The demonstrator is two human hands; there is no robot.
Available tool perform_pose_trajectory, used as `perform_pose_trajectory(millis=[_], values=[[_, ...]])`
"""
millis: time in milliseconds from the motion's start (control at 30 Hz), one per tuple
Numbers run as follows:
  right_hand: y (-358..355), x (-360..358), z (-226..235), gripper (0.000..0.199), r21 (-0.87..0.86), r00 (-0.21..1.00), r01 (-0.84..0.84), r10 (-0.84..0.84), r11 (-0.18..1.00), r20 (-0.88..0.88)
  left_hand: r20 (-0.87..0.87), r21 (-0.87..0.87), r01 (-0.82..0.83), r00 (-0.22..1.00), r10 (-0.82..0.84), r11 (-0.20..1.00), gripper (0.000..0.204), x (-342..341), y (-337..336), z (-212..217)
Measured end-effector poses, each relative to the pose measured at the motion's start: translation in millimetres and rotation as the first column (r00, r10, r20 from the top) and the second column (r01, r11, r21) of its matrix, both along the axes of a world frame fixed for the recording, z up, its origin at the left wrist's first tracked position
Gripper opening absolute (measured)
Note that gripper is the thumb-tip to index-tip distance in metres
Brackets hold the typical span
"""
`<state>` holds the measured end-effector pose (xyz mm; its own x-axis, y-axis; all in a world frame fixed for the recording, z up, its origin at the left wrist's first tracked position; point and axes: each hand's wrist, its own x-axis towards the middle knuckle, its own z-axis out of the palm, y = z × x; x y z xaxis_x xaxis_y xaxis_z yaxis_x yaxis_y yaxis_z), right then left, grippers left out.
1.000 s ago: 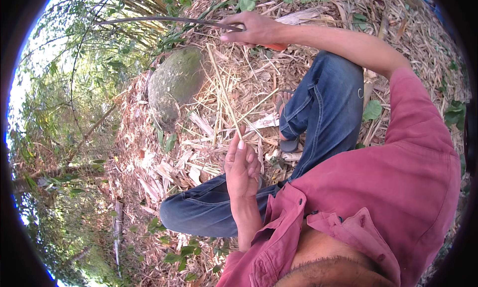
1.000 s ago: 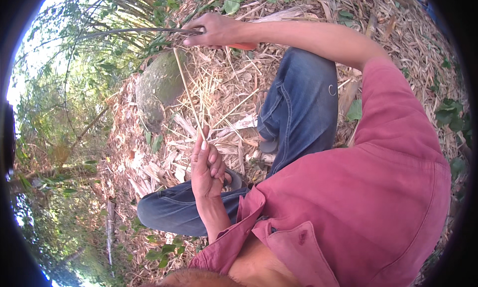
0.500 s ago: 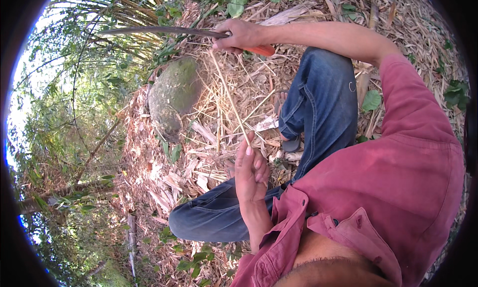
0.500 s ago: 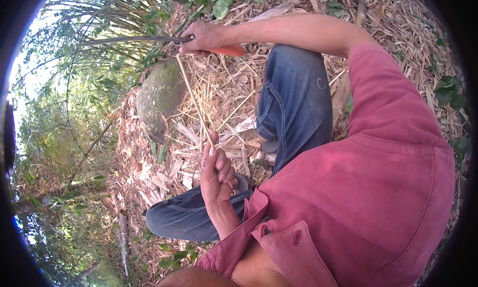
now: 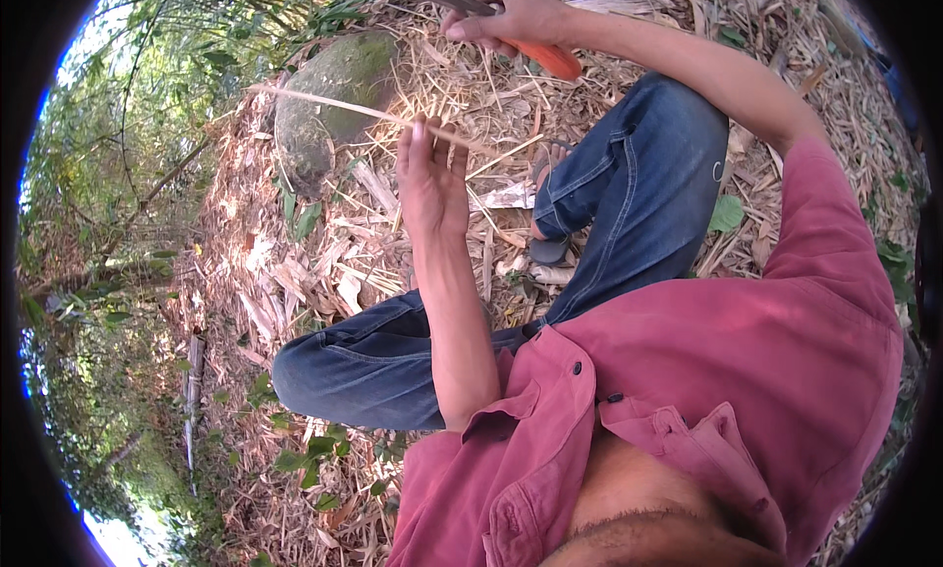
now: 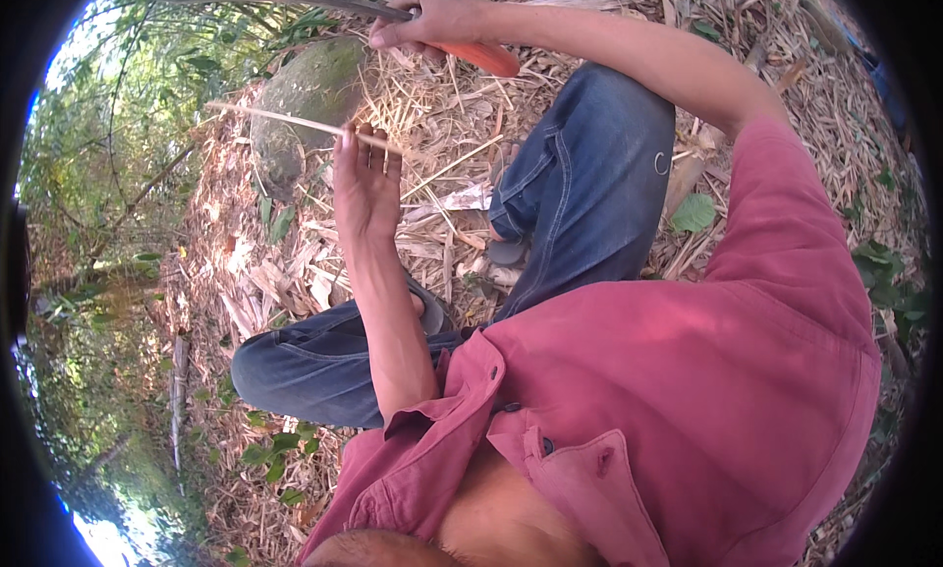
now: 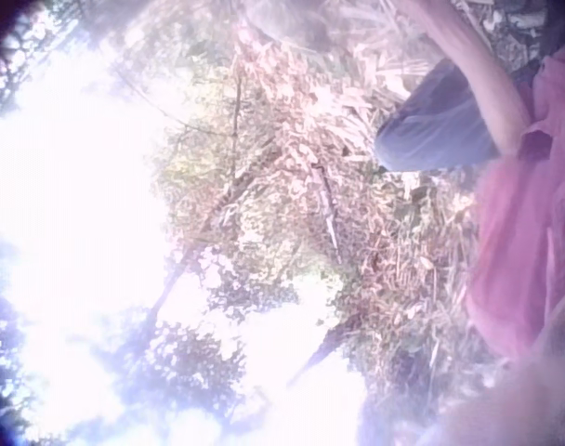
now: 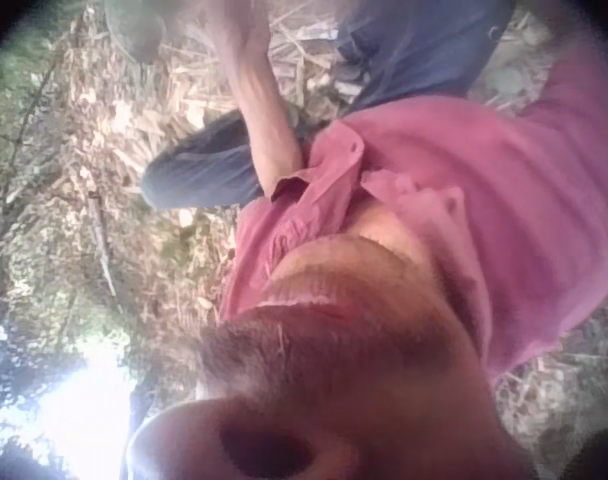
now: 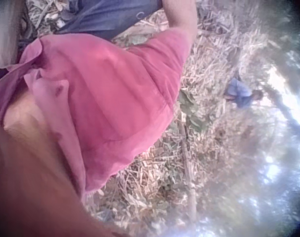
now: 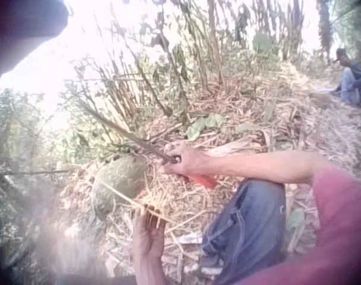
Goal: The person sits on the ground in a wooded area and uses a machete to cut a thin bamboo stick. They hold the stick with one hand and repeatedly strike it with the machete to sever it into smaller pieces.
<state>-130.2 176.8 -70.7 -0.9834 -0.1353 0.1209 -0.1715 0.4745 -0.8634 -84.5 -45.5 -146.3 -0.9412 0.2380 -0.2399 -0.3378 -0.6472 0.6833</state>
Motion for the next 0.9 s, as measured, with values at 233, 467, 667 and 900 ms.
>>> perform_pose_trajectory(millis=[233, 467, 667, 900], values=[[-4, -3, -21, 0.035, -0.053, 0.980, -0.180, 0.184, 0.982, 0.073, -0.112, 0.065, -0.083, 0.990, 0.090, 0.994, 0.021, -46, 10, 8], [-6, 4, -24, 0.031, -0.177, 0.936, -0.264, 0.296, 0.948, 0.189, -0.111, 0.047, -0.120, 0.986, 0.124, 0.992, 0.015, -53, 16, -3], [-2, 4, -24, 0.027, -0.190, 0.925, -0.293, 0.328, 0.937, 0.193, -0.104, -0.031, -0.147, 0.984, 0.143, 0.989, 0.016, -52, 20, -7], [12, 1, -26, 0.022, -0.186, 0.885, -0.362, 0.399, 0.913, 0.238, -0.136, -0.512, 0.064, 0.979, -0.154, 0.856, 0.027, -7, -9, 10]])
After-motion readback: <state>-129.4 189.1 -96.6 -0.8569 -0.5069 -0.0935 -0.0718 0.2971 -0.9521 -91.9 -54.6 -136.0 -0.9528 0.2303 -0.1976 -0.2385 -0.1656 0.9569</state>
